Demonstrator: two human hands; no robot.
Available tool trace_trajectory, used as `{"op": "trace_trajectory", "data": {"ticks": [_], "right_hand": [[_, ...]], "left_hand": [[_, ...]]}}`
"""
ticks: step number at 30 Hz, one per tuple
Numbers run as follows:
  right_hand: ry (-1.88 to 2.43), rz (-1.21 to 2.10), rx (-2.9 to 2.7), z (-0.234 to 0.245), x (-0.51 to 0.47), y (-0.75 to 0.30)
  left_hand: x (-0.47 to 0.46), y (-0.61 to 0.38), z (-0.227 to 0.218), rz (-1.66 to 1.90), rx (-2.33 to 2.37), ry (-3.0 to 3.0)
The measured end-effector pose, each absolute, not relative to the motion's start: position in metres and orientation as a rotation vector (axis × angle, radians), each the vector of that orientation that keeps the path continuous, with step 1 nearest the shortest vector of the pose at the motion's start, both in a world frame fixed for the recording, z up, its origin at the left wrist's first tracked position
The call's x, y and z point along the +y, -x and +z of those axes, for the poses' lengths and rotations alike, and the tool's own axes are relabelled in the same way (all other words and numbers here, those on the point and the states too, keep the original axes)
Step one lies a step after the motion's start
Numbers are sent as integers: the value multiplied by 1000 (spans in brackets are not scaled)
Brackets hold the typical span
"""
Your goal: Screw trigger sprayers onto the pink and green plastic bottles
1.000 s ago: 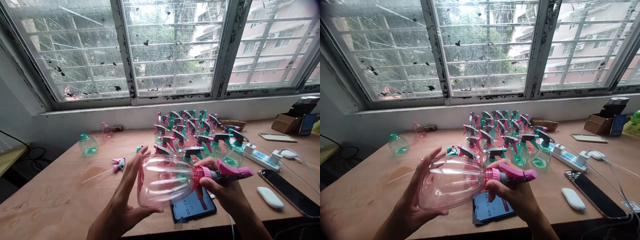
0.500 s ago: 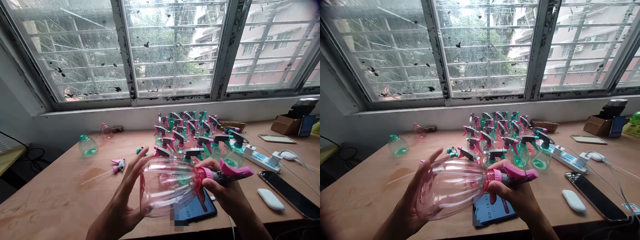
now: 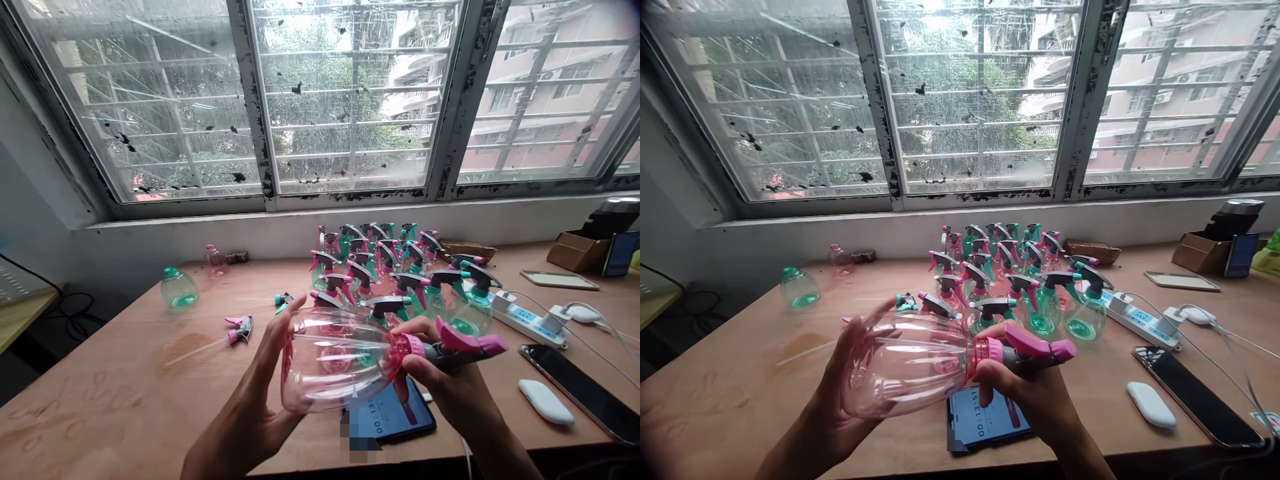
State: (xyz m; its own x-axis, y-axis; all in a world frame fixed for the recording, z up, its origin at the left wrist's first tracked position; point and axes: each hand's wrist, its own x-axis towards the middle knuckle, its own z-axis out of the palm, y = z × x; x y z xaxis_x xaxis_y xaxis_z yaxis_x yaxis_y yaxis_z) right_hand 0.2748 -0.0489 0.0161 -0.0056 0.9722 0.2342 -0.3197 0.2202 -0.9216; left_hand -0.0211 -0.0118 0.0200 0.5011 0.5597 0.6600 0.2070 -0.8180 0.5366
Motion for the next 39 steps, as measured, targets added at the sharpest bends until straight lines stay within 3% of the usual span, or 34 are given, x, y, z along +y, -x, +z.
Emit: {"op": "trace_trajectory", "data": {"ticks": [39], "right_hand": [[754,1158,-1104,17,-50,-273]], "left_hand": [[-9,24,14,1211,634,-2357]]}}
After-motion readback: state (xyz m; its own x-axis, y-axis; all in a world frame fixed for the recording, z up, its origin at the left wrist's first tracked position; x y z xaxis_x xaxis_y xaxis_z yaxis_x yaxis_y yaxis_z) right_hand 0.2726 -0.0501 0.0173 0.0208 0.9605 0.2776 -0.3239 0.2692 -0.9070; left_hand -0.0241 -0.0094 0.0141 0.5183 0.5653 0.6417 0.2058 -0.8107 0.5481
